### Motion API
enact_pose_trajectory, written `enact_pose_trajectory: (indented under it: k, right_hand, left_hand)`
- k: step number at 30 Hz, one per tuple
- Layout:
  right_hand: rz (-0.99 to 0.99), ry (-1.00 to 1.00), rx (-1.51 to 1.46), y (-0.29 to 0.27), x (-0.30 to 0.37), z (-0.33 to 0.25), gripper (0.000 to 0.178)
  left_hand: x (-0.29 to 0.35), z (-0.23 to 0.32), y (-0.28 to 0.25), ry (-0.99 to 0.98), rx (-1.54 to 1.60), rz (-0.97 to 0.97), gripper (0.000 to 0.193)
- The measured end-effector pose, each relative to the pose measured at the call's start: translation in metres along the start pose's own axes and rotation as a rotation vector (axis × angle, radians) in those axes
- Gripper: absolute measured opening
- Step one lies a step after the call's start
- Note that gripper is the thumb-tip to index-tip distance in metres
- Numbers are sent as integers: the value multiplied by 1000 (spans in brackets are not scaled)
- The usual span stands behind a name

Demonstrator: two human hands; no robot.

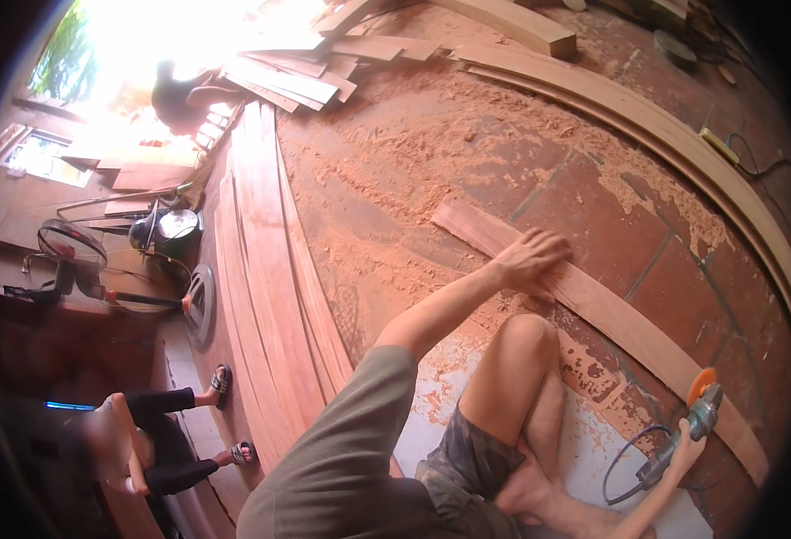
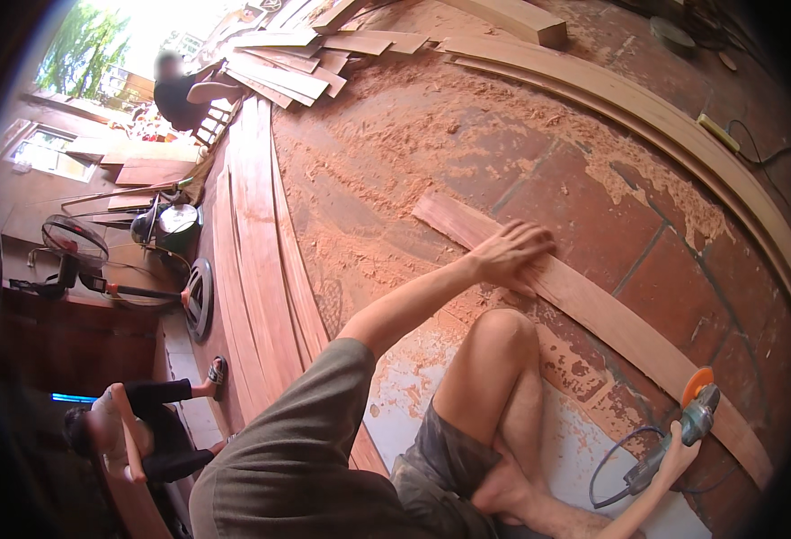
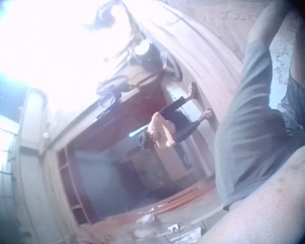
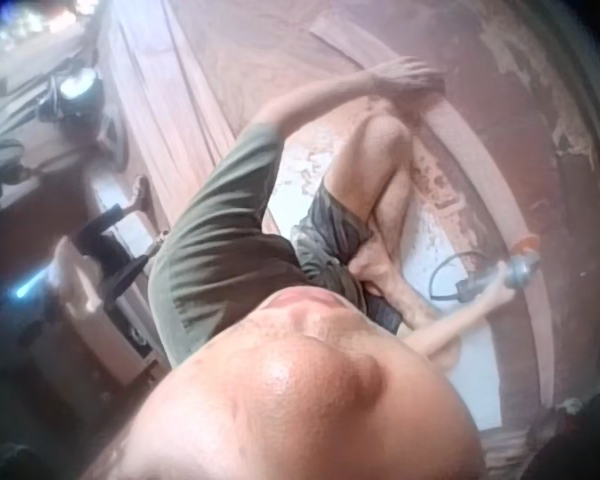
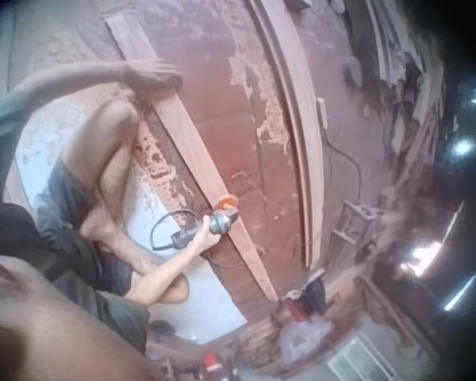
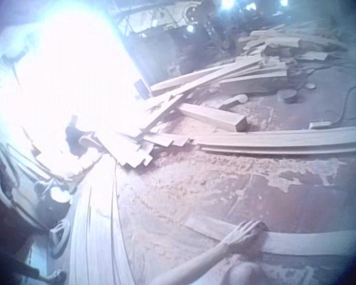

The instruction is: The person sits on the floor and uses an electric sander to smooth a long, curved wooden plank. They hold the plank steady with one hand while operating the sander with the other, moving it along the length of the wood.

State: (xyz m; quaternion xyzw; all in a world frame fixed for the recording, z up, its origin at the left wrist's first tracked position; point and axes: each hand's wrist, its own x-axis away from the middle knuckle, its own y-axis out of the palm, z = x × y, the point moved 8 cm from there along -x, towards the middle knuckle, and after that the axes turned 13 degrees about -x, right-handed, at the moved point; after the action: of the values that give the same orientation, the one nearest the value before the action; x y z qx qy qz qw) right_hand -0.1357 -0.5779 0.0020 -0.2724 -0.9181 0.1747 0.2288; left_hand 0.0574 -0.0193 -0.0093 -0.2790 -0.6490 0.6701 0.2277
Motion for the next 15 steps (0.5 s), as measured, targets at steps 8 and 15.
enact_pose_trajectory:
  k: [8, 15]
  right_hand:
    - [116, -60, 318, 16, 6, -11, 78]
    - [-61, -36, 399, 81, 48, -51, 79]
  left_hand:
    - [21, -18, -2, -141, 24, 62, 109]
    - [26, -19, -2, -147, 25, 59, 109]
